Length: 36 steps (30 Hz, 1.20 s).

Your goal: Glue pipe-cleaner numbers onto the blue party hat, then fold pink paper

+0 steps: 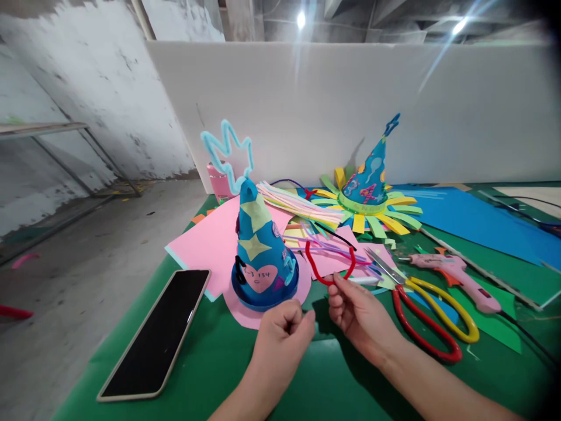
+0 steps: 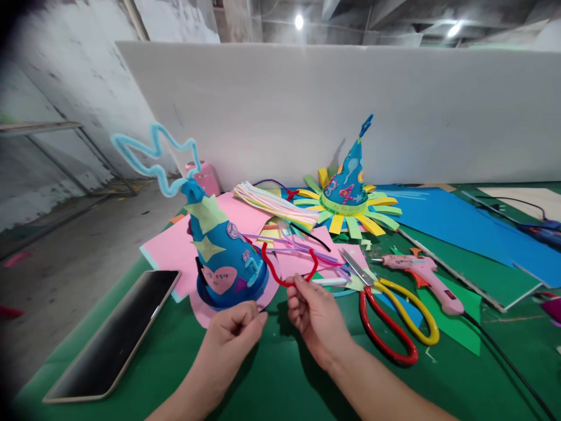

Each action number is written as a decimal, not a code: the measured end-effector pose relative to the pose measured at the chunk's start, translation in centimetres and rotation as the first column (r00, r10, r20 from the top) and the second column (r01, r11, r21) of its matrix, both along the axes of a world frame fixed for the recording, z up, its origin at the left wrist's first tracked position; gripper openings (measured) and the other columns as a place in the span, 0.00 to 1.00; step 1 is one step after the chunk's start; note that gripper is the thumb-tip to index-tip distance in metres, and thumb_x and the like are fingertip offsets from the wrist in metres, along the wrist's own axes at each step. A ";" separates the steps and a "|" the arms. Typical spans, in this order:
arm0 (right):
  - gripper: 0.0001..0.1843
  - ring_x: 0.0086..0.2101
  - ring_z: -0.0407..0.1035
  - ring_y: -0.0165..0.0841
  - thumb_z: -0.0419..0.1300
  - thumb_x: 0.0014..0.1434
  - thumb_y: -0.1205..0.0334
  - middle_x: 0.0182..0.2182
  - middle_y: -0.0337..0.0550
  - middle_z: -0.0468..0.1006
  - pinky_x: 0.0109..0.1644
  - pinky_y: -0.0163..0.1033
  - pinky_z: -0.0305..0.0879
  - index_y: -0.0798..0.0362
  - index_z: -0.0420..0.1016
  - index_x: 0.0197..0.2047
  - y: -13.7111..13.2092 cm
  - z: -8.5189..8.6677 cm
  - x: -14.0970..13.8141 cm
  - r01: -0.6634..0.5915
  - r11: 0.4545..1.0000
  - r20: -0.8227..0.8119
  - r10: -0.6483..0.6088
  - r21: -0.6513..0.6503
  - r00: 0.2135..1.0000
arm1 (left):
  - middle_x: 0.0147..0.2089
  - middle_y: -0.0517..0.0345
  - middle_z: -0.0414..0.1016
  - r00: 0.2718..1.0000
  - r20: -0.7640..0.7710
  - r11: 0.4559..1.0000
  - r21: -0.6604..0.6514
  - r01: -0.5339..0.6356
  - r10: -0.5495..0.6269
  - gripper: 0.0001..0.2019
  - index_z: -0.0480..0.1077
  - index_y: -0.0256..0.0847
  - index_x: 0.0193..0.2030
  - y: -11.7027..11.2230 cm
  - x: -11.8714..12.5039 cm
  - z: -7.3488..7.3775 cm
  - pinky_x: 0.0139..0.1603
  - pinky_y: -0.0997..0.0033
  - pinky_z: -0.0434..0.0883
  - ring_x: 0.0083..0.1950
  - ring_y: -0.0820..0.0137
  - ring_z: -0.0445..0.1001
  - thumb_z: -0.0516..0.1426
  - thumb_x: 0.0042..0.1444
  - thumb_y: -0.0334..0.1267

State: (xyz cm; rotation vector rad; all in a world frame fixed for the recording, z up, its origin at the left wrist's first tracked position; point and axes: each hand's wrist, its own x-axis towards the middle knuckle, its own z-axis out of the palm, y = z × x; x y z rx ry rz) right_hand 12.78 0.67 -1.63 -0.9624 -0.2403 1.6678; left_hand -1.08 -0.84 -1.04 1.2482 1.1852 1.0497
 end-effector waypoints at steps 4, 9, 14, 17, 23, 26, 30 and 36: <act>0.11 0.18 0.62 0.17 0.66 0.45 0.61 0.19 0.34 0.70 0.21 0.22 0.58 0.59 0.75 0.31 -0.5 -0.6 -0.1 -0.043 0.999 -0.010 0.043 0.002 0.999 | 0.26 0.64 0.62 0.993 0.114 0.996 -0.087 0.037 -0.027 0.07 0.65 0.39 0.32 0.0 0.4 0.2 0.24 0.77 0.57 0.23 0.78 0.58 0.57 0.46 0.38; 0.11 0.17 0.61 0.16 0.64 0.48 0.59 0.19 0.36 0.70 0.21 0.22 0.55 0.60 0.75 0.30 -1.5 -1.0 -1.1 -0.187 0.982 -0.003 0.187 -0.004 0.982 | 0.27 0.62 0.64 0.991 0.125 0.999 -0.040 -0.033 0.038 0.07 0.70 0.36 0.27 0.4 0.0 0.2 0.25 0.78 0.58 0.23 0.79 0.58 0.56 0.50 0.38; 0.12 0.17 0.57 0.16 0.63 0.49 0.56 0.17 0.34 0.66 0.22 0.23 0.52 0.59 0.75 0.29 -1.5 -0.7 -0.7 -0.254 0.966 0.137 0.246 0.042 0.959 | 0.27 0.61 0.67 0.894 0.447 0.971 -0.227 0.078 0.033 0.06 0.70 0.37 0.26 0.6 -0.4 0.2 0.31 0.78 0.60 0.26 0.78 0.60 0.57 0.50 0.37; 0.14 0.17 0.53 0.17 0.62 0.50 0.53 0.16 0.31 0.59 0.21 0.24 0.47 0.57 0.76 0.32 -1.3 -0.4 0.1 -0.222 0.970 0.291 0.184 0.104 0.939 | 0.27 0.60 0.67 0.849 0.528 0.957 -0.255 0.139 0.018 0.07 0.69 0.36 0.24 0.6 -0.4 0.4 0.31 0.79 0.60 0.27 0.78 0.61 0.57 0.50 0.35; 0.14 0.20 0.51 0.22 0.59 0.51 0.51 0.17 0.32 0.59 0.23 0.29 0.47 0.55 0.75 0.29 -0.8 -0.3 1.3 -0.248 0.934 0.561 0.064 0.258 0.825 | 0.26 0.57 0.68 0.804 0.592 0.938 -0.251 0.240 -0.048 0.09 0.66 0.34 0.22 0.7 -0.5 0.6 0.28 0.79 0.60 0.26 0.77 0.64 0.54 0.52 0.31; 0.14 0.21 0.52 0.23 0.57 0.54 0.52 0.18 0.34 0.62 0.25 0.31 0.49 0.54 0.75 0.28 -0.8 0.2 1.6 -0.355 0.885 0.718 0.033 0.303 0.695 | 0.25 0.55 0.71 0.763 0.637 0.907 -0.251 0.339 -0.109 0.10 0.63 0.35 0.22 0.6 -0.5 0.5 0.22 0.78 0.59 0.21 0.77 0.65 0.51 0.54 0.32; 0.13 0.24 0.56 0.25 0.54 0.57 0.55 0.21 0.35 0.65 0.28 0.31 0.52 0.53 0.74 0.29 -1.1 1.2 1.8 -0.510 0.795 0.836 0.006 0.329 0.549 | 0.22 0.56 0.71 0.753 0.641 0.888 -0.248 0.387 -0.149 0.10 0.61 0.36 0.23 0.4 -0.2 0.3 0.16 0.79 0.56 0.15 0.77 0.65 0.49 0.55 0.33; 0.16 0.22 0.54 0.25 0.51 0.58 0.56 0.19 0.35 0.63 0.25 0.31 0.50 0.54 0.71 0.24 -1.0 1.8 1.6 -0.616 0.726 0.815 0.133 0.307 0.563 | 0.19 0.60 0.68 0.845 0.523 0.912 -0.283 0.298 -0.114 0.08 0.63 0.36 0.25 0.2 0.2 0.2 0.15 0.81 0.59 0.15 0.78 0.63 0.51 0.54 0.34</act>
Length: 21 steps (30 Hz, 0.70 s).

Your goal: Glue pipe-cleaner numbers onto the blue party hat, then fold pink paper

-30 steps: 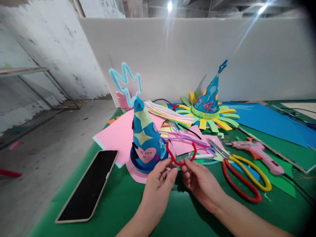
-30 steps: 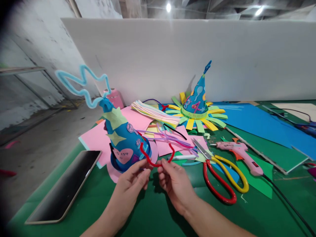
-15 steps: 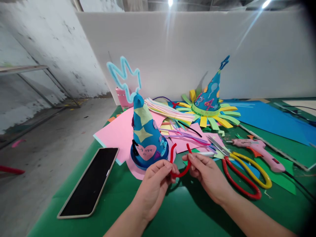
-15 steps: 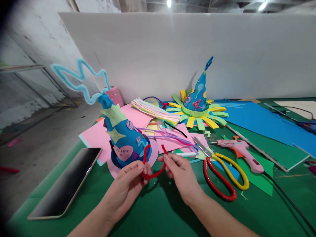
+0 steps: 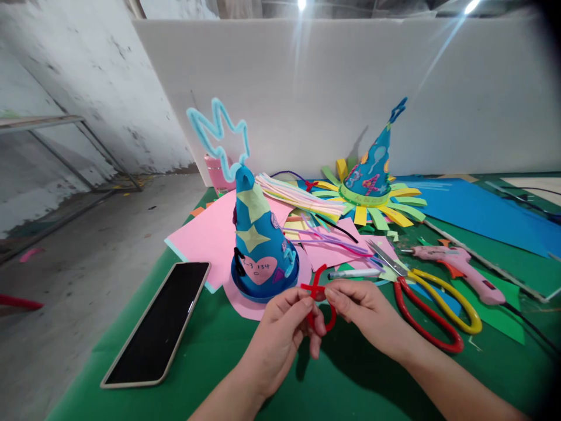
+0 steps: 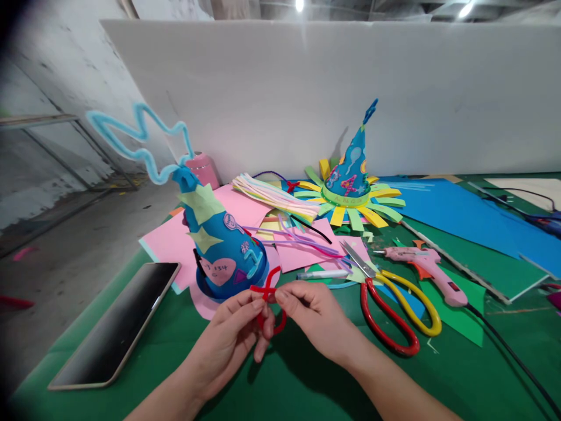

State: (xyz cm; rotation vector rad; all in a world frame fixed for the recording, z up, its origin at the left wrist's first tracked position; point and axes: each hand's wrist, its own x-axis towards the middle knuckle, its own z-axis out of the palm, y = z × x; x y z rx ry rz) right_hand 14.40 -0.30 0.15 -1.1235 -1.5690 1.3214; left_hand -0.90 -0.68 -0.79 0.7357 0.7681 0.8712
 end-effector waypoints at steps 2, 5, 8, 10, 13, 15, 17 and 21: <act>0.13 0.21 0.54 0.25 0.53 0.57 0.56 0.19 0.35 0.65 0.24 0.31 0.50 0.54 0.73 0.28 0.1 -0.1 -0.1 -0.012 0.996 -0.063 0.007 -0.087 0.998 | 0.19 0.60 0.68 1.000 -0.015 1.000 0.011 -0.009 0.009 0.08 0.64 0.36 0.25 0.0 0.0 0.0 0.15 0.80 0.60 0.16 0.78 0.63 0.52 0.53 0.35; 0.11 0.20 0.55 0.24 0.58 0.52 0.55 0.20 0.35 0.67 0.24 0.30 0.50 0.54 0.73 0.31 0.0 -0.1 -0.4 -0.009 0.982 -0.175 -0.025 -0.189 0.984 | 0.20 0.60 0.68 0.999 -0.035 1.000 0.011 -0.009 0.009 0.07 0.64 0.36 0.25 -0.1 0.1 0.0 0.16 0.80 0.61 0.17 0.77 0.63 0.52 0.53 0.35; 0.10 0.20 0.58 0.23 0.60 0.51 0.56 0.19 0.34 0.68 0.24 0.29 0.51 0.55 0.69 0.28 -0.1 0.0 -0.7 -0.024 0.978 -0.250 -0.030 -0.209 0.968 | 0.19 0.60 0.67 0.997 -0.073 1.000 0.019 0.013 -0.012 0.07 0.65 0.36 0.27 -0.2 0.1 -0.1 0.16 0.80 0.61 0.17 0.78 0.62 0.52 0.52 0.36; 0.10 0.20 0.59 0.23 0.59 0.52 0.57 0.18 0.33 0.67 0.24 0.29 0.52 0.55 0.66 0.27 -0.2 0.0 -0.8 -0.030 0.979 -0.263 -0.025 -0.202 0.964 | 0.19 0.61 0.67 0.994 -0.106 0.999 0.044 0.021 -0.016 0.07 0.65 0.36 0.28 -0.2 0.1 -0.2 0.16 0.80 0.60 0.17 0.78 0.61 0.52 0.53 0.37; 0.11 0.20 0.59 0.23 0.58 0.54 0.58 0.17 0.33 0.67 0.24 0.29 0.52 0.55 0.64 0.26 -0.3 -0.3 -1.0 -0.014 0.984 -0.241 -0.029 -0.176 0.970 | 0.19 0.62 0.66 0.985 -0.172 0.995 0.097 0.024 -0.007 0.08 0.65 0.36 0.29 -0.3 0.2 -0.3 0.16 0.80 0.58 0.15 0.79 0.61 0.52 0.53 0.38; 0.10 0.21 0.59 0.23 0.57 0.55 0.59 0.18 0.33 0.66 0.24 0.29 0.53 0.54 0.64 0.26 -0.3 -0.5 -1.0 0.015 0.989 -0.204 -0.046 -0.148 0.978 | 0.19 0.63 0.66 0.973 -0.232 0.991 0.130 0.021 0.010 0.08 0.65 0.36 0.29 -0.3 0.3 -0.3 0.16 0.79 0.57 0.14 0.79 0.61 0.52 0.53 0.38; 0.09 0.21 0.59 0.23 0.57 0.55 0.59 0.19 0.33 0.65 0.24 0.29 0.54 0.54 0.64 0.27 -0.4 -0.7 -1.0 0.041 0.992 -0.159 -0.061 -0.122 0.985 | 0.18 0.64 0.66 0.955 -0.294 0.988 0.154 0.019 0.027 0.08 0.64 0.36 0.28 -0.3 0.4 -0.1 0.16 0.79 0.56 0.14 0.80 0.61 0.51 0.53 0.37; 0.05 0.22 0.61 0.25 0.56 0.55 0.61 0.20 0.32 0.64 0.26 0.30 0.56 0.53 0.63 0.30 -0.6 -0.6 -1.0 0.035 0.992 -0.126 -0.050 -0.118 0.991 | 0.19 0.63 0.66 0.940 -0.341 0.983 0.173 0.060 0.003 0.08 0.64 0.36 0.26 -0.3 0.4 0.2 0.17 0.79 0.58 0.14 0.79 0.62 0.52 0.52 0.37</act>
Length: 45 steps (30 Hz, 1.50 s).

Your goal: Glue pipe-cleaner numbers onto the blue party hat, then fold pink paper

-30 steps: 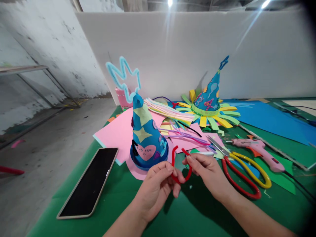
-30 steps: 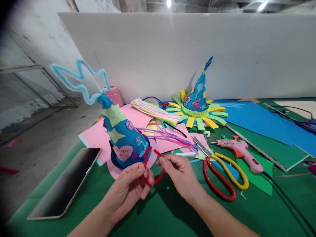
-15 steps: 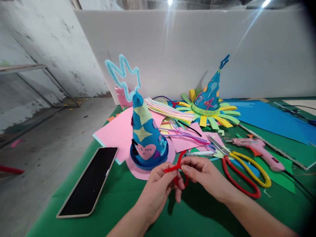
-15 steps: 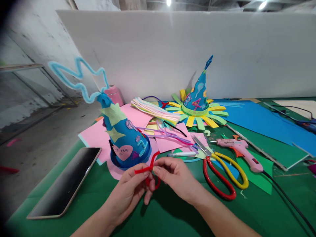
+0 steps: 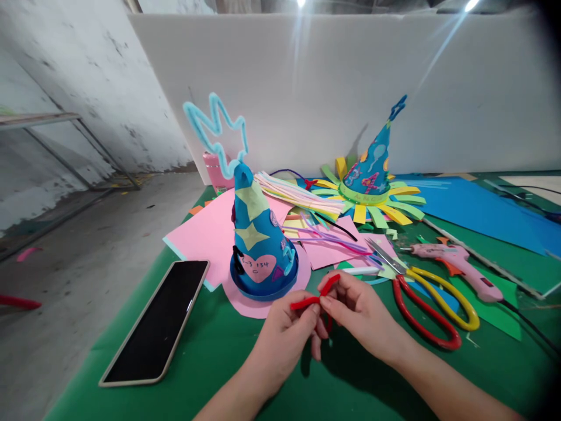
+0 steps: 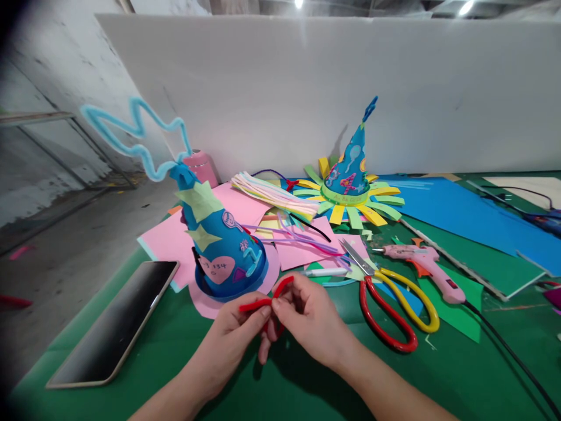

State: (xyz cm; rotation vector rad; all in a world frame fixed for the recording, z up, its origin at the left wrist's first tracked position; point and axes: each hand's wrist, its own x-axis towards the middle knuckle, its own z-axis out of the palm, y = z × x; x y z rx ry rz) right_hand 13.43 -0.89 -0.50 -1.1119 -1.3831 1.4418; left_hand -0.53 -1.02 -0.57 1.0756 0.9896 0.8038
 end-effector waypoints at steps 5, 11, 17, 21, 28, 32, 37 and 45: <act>0.05 0.22 0.60 0.24 0.56 0.54 0.62 0.20 0.32 0.64 0.27 0.30 0.56 0.53 0.64 0.32 0.1 -0.1 0.2 0.022 1.000 0.006 -0.022 -0.014 1.000 | 0.21 0.61 0.69 0.990 0.119 0.995 -0.057 0.079 -0.072 0.10 0.64 0.36 0.28 0.2 -0.2 -0.6 0.17 0.78 0.60 0.15 0.77 0.64 0.53 0.52 0.42; 0.08 0.23 0.62 0.24 0.59 0.52 0.58 0.22 0.34 0.68 0.26 0.30 0.56 0.55 0.67 0.31 0.5 -0.1 0.4 -0.039 0.999 -0.086 0.037 -0.024 0.996 | 0.19 0.60 0.67 0.972 0.224 0.986 -0.127 0.104 -0.073 0.13 0.65 0.35 0.27 0.5 -0.4 -1.1 0.14 0.79 0.58 0.14 0.78 0.62 0.52 0.54 0.44; 0.08 0.25 0.67 0.28 0.55 0.56 0.58 0.21 0.36 0.71 0.31 0.34 0.60 0.54 0.64 0.33 0.4 -0.1 0.4 -0.155 0.988 -0.106 0.153 -0.005 0.982 | 0.18 0.61 0.65 0.969 0.209 0.977 -0.136 0.165 -0.134 0.13 0.65 0.34 0.24 0.7 -0.6 -0.5 0.14 0.80 0.53 0.14 0.81 0.58 0.53 0.54 0.41; 0.10 0.25 0.67 0.28 0.55 0.56 0.55 0.23 0.36 0.70 0.30 0.33 0.60 0.54 0.65 0.31 0.6 -0.2 0.6 -0.148 0.989 -0.065 0.149 0.020 0.987 | 0.20 0.59 0.65 0.970 0.238 0.972 -0.208 0.108 -0.057 0.09 0.67 0.33 0.27 0.5 -0.7 -0.3 0.18 0.81 0.53 0.20 0.80 0.60 0.56 0.51 0.39; 0.13 0.21 0.57 0.25 0.52 0.57 0.51 0.19 0.33 0.65 0.26 0.31 0.52 0.52 0.62 0.28 0.9 -1.2 0.6 0.002 1.000 0.008 -0.002 0.013 1.000 | 0.27 0.54 0.69 0.927 0.373 0.969 -0.241 0.051 0.044 0.09 0.69 0.32 0.31 0.6 -0.6 0.0 0.25 0.77 0.59 0.23 0.77 0.64 0.55 0.50 0.38; 0.13 0.20 0.52 0.25 0.53 0.56 0.52 0.18 0.31 0.58 0.24 0.31 0.48 0.52 0.62 0.28 1.0 -1.8 0.3 0.141 0.990 -0.014 -0.141 -0.019 0.990 | 0.24 0.55 0.69 0.911 0.374 0.962 -0.263 -0.077 0.175 0.11 0.68 0.33 0.28 0.9 -0.5 -0.1 0.24 0.77 0.59 0.22 0.77 0.64 0.53 0.53 0.39; 0.11 0.22 0.55 0.25 0.53 0.57 0.55 0.21 0.32 0.61 0.26 0.30 0.53 0.52 0.63 0.28 0.7 -1.3 -0.1 0.119 0.992 -0.034 -0.118 0.047 0.992 | 0.20 0.60 0.65 0.930 0.317 0.952 -0.294 -0.091 0.187 0.10 0.66 0.34 0.24 1.0 -0.4 -0.4 0.20 0.80 0.53 0.19 0.81 0.58 0.53 0.52 0.38; 0.07 0.20 0.63 0.24 0.53 0.58 0.59 0.18 0.32 0.66 0.25 0.30 0.56 0.52 0.62 0.29 -0.1 -1.1 -0.9 0.042 0.999 -0.115 -0.039 0.022 0.993 | 0.17 0.65 0.61 0.984 0.175 0.987 -0.160 -0.014 0.042 0.10 0.64 0.37 0.29 0.3 0.2 -1.2 0.17 0.80 0.48 0.17 0.81 0.53 0.52 0.54 0.42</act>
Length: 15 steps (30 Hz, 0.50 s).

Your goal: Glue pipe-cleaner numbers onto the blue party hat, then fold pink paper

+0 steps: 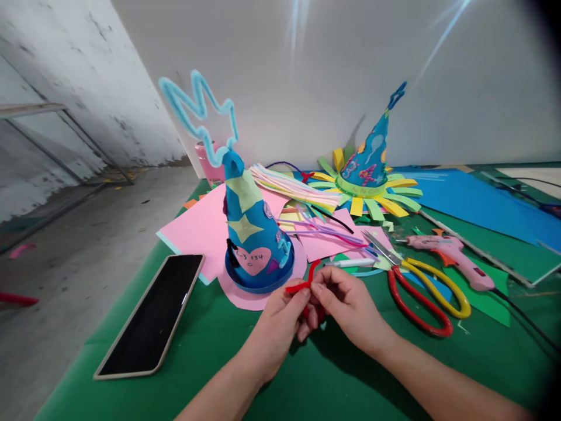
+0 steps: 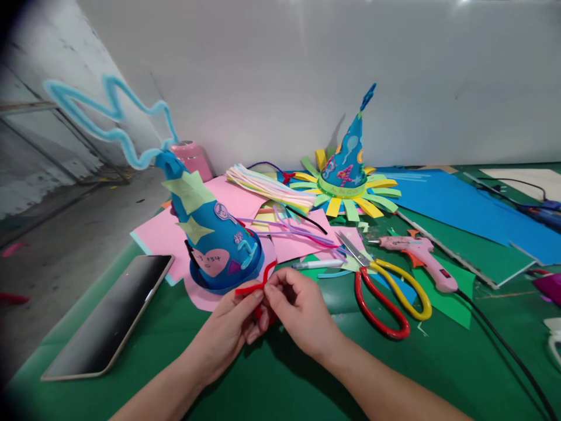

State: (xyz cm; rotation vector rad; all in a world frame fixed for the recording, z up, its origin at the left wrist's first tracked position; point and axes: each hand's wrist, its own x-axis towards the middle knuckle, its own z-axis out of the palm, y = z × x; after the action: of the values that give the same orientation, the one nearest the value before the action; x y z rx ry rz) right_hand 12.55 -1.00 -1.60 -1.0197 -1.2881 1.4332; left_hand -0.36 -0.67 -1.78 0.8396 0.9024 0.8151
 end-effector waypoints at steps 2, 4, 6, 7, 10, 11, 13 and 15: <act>0.08 0.19 0.62 0.23 0.55 0.56 0.59 0.18 0.31 0.65 0.23 0.29 0.56 0.53 0.61 0.30 0.0 -0.2 0.0 0.007 0.999 -0.040 -0.009 -0.040 0.999 | 0.18 0.64 0.61 0.998 -0.044 0.998 0.042 0.045 -0.043 0.12 0.64 0.36 0.27 0.0 -0.1 -0.1 0.17 0.80 0.49 0.17 0.81 0.53 0.51 0.54 0.42; 0.09 0.19 0.61 0.22 0.58 0.54 0.59 0.19 0.30 0.65 0.22 0.28 0.55 0.53 0.61 0.29 0.1 -0.4 0.2 0.010 0.997 -0.073 -0.016 -0.081 0.997 | 0.19 0.63 0.61 0.993 -0.083 0.992 0.085 0.093 -0.086 0.14 0.64 0.36 0.24 0.0 -0.2 -0.2 0.17 0.80 0.49 0.18 0.81 0.54 0.49 0.55 0.42; 0.11 0.18 0.60 0.21 0.59 0.52 0.58 0.19 0.30 0.65 0.22 0.27 0.55 0.54 0.61 0.29 0.3 -0.4 0.3 -0.012 0.993 -0.098 0.000 -0.118 0.995 | 0.19 0.63 0.61 0.987 -0.119 0.985 0.123 0.123 -0.109 0.14 0.64 0.35 0.24 0.1 -0.4 -0.1 0.17 0.80 0.49 0.18 0.81 0.54 0.49 0.56 0.42; 0.12 0.18 0.59 0.21 0.60 0.52 0.57 0.19 0.30 0.65 0.22 0.27 0.54 0.54 0.61 0.29 0.4 -0.4 0.4 -0.029 0.991 -0.106 0.014 -0.133 0.994 | 0.19 0.63 0.62 0.985 -0.131 0.982 0.137 0.134 -0.116 0.14 0.64 0.35 0.24 0.1 -0.5 0.0 0.18 0.80 0.50 0.18 0.81 0.54 0.49 0.56 0.41; 0.14 0.18 0.61 0.21 0.60 0.51 0.55 0.18 0.30 0.65 0.22 0.27 0.54 0.55 0.60 0.29 0.6 -0.1 0.5 -0.074 0.987 -0.118 0.058 -0.140 0.991 | 0.20 0.62 0.62 0.983 -0.135 0.978 0.148 0.146 -0.126 0.14 0.65 0.35 0.25 0.1 -0.6 0.2 0.18 0.80 0.50 0.18 0.82 0.54 0.50 0.56 0.42; 0.14 0.18 0.62 0.22 0.60 0.51 0.55 0.18 0.31 0.65 0.22 0.28 0.55 0.55 0.60 0.29 0.6 -0.1 0.5 -0.086 0.987 -0.120 0.070 -0.136 0.990 | 0.19 0.62 0.63 0.984 -0.123 0.979 0.141 0.144 -0.127 0.14 0.66 0.35 0.25 0.2 -0.6 0.2 0.18 0.80 0.50 0.18 0.82 0.55 0.50 0.56 0.42; 0.14 0.19 0.62 0.22 0.61 0.51 0.55 0.19 0.31 0.65 0.22 0.28 0.55 0.55 0.61 0.29 0.7 0.0 0.6 -0.103 0.986 -0.129 0.086 -0.133 0.988 | 0.19 0.61 0.64 0.989 -0.085 0.986 0.104 0.129 -0.120 0.16 0.66 0.34 0.25 0.2 -0.5 0.2 0.17 0.80 0.49 0.18 0.82 0.55 0.50 0.56 0.44; 0.13 0.19 0.61 0.21 0.60 0.51 0.56 0.20 0.31 0.65 0.23 0.27 0.55 0.55 0.62 0.31 0.8 -0.2 0.7 -0.109 0.982 -0.149 0.086 -0.154 0.985 | 0.19 0.60 0.65 0.995 -0.025 0.994 0.042 0.102 -0.101 0.15 0.66 0.34 0.24 0.4 -0.4 0.3 0.16 0.81 0.48 0.18 0.82 0.56 0.51 0.55 0.44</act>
State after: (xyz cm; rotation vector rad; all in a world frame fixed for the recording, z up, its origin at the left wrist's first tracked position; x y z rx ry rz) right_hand 13.30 -0.22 -1.77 -0.9516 -1.1469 1.6770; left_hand -0.76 -0.32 -1.47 0.9269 0.8580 0.7403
